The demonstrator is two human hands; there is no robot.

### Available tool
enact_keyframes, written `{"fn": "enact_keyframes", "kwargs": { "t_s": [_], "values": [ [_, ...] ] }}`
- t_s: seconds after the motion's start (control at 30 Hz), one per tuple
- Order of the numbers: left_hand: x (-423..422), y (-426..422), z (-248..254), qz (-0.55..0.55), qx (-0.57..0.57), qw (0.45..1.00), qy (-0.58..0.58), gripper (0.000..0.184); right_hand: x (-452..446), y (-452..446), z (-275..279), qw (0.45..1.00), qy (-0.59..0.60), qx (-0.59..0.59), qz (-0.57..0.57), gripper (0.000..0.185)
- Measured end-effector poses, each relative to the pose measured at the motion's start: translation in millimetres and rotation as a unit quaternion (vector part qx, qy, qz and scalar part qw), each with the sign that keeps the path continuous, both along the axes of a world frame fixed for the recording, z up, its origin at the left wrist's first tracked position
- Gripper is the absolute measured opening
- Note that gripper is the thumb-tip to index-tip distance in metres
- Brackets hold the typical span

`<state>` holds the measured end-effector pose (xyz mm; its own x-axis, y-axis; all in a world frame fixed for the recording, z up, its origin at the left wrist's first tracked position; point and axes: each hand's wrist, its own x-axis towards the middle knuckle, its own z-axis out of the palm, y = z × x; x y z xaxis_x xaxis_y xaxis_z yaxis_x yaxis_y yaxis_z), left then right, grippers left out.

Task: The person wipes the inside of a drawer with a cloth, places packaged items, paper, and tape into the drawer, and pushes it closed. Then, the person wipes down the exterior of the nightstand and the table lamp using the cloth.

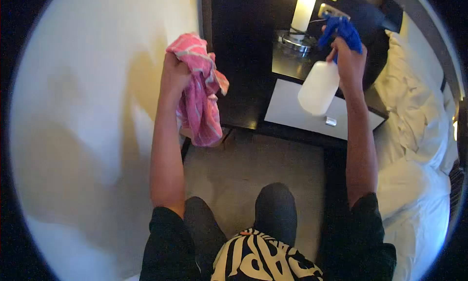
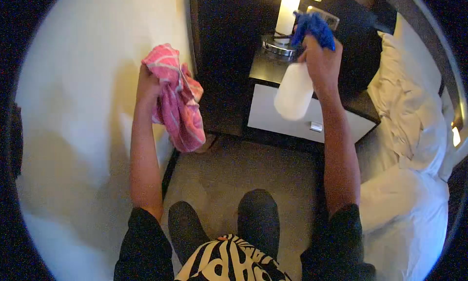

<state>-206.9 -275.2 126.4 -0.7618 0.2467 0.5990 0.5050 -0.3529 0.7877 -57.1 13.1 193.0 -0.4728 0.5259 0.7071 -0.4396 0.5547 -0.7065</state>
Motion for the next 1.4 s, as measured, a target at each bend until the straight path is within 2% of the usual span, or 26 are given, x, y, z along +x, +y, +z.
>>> {"fn": "enact_keyframes", "kwargs": {
  "t_s": [0.1, 0.27, 0.33, 0.4, 0.47, 0.53, 0.6, 0.67, 0.73, 0.77, 0.8, 0.83, 0.87, 0.9, 0.97, 1.0, 1.03, 1.07, 1.1, 1.13, 1.2, 1.23, 1.27, 1.33, 1.4],
  "values": [
    [-24.6, 14.6, 18.3, 0.094, -0.044, 0.994, 0.03, 0.014, -34.5, 30.4, 3.5, 0.999, 0.044, 0.004, 0.022, 0.014],
    [-71.1, 75.3, 24.0, 0.125, -0.073, 0.983, 0.112, 0.009, -66.9, 45.6, 11.9, 0.996, 0.066, -0.036, 0.056, 0.012],
    [-107.3, 103.9, -0.9, 0.076, -0.101, 0.985, 0.114, 0.017, -73.3, 39.8, 21.7, 0.998, 0.062, 0.003, 0.001, 0.012],
    [-118.2, 121.5, -32.2, 0.045, -0.109, 0.979, 0.164, 0.014, -77.3, 44.2, 25.0, 0.998, 0.056, 0.026, -0.03, 0.012],
    [-136.4, 133.1, -78.4, 0.041, -0.179, 0.968, 0.171, 0.016, -88.9, 50.6, 10.5, 0.995, 0.081, 0.039, -0.047, 0.011],
    [-130.9, 135.3, -121.7, -0.047, -0.26, 0.962, 0.07, 0.022, -95.6, 55.3, 5.6, 0.993, 0.09, 0.049, -0.055, 0.012],
    [-89.1, 120.8, -126.7, -0.091, -0.311, 0.945, 0.049, 0.027, -94.3, 51.3, 7.9, 0.994, 0.095, 0.009, -0.043, 0.013],
    [-105.8, 110.2, -197.9, -0.027, -0.541, 0.823, 0.171, 0.036, -97.2, 47.7, 9.9, 0.995, 0.094, -0.01, -0.029, 0.014],
    [-78.0, 85.5, -193.6, 0.004, -0.426, 0.794, 0.434, 0.048, -99.8, 45.8, 9.7, 0.995, 0.054, 0.005, -0.081, 0.015],
    [-70.2, 74.4, -181.9, 0.009, -0.426, 0.797, 0.428, 0.048, -101.7, 43.6, 8.0, 0.994, 0.036, 0.015, -0.106, 0.015],
    [-61.6, 60.6, -168.2, -0.085, -0.482, 0.818, 0.302, 0.052, -101.9, 39.1, 3.8, 0.994, 0.031, 0.018, -0.1, 0.015],
    [-55.9, 48.6, -151.7, -0.176, -0.523, 0.817, 0.17, 0.057, -100.8, 34.5, 0.5, 0.992, 0.027, 0.033, -0.117, 0.017],
    [-53.3, 40.9, -140.2, -0.264, -0.549, 0.793, 0.037, 0.061, -97.6, 30.2, -3.8, 0.989, 0.026, 0.048, -0.135, 0.018],
    [-51.5, 37.1, -132.8, -0.263, -0.548, 0.793, 0.034, 0.061, -92.7, 27.5, -10.1, 0.986, 0.023, 0.061, -0.156, 0.02],
    [-46.4, 34.8, -123.4, -0.063, -0.503, 0.862, 0.016, 0.068, -72.4, 26.3, -27.1, 0.92, 0.003, 0.247, -0.305, 0.044],
    [-44.7, 36.9, -124.5, 0.038, -0.472, 0.881, 0.006, 0.071, -62.5, 13.2, -46.8, 0.905, 0.037, 0.245, -0.347, 0.05],
    [-44.7, 47.5, -135.7, 0.039, -0.472, 0.881, 0.005, 0.071, -54.9, -8.0, -69.8, 0.886, 0.074, 0.242, -0.387, 0.055],
    [-43.1, 65.2, -156.6, 0.104, -0.425, 0.896, 0.072, 0.069, -49.7, -31.1, -93.5, 0.949, 0.143, 0.16, -0.231, 0.059],
    [-41.4, 82.0, -174.8, 0.17, -0.373, 0.902, 0.138, 0.068, -45.2, -49.6, -125.6, 0.965, 0.16, 0.153, -0.139, 0.059],
    [-37.8, 96.5, -187.5, 0.172, -0.371, 0.902, 0.138, 0.068, -35.9, -69.0, -154.2, 0.961, 0.044, 0.233, -0.145, 0.058],
    [-31.4, 116.1, -209.4, 0.193, -0.416, 0.863, 0.21, 0.065, -50.6, -94.9, -206.6, 0.98, -0.048, 0.193, -0.02, 0.054],
    [-31.8, 118.1, -215.5, 0.19, -0.416, 0.864, 0.21, 0.065, -60.6, -98.8, -225.5, 0.981, -0.08, 0.172, 0.034, 0.05],
    [-33.6, 121.2, -220.7, 0.18, -0.463, 0.838, 0.226, 0.065, -72.3, -95.1, -245.2, 0.981, -0.082, 0.173, 0.031, 0.05],
    [-41.7, 130.4, -228.2, 0.164, -0.55, 0.778, 0.257, 0.064, -94.1, -85.6, -270.4, 0.982, -0.151, 0.1, 0.059, 0.051],
    [-54.4, 142.8, -251.2, 0.177, -0.528, 0.78, 0.285, 0.063, -103.6, -86.4, -279.9, 0.973, -0.183, 0.132, 0.038, 0.051]
  ]
}}
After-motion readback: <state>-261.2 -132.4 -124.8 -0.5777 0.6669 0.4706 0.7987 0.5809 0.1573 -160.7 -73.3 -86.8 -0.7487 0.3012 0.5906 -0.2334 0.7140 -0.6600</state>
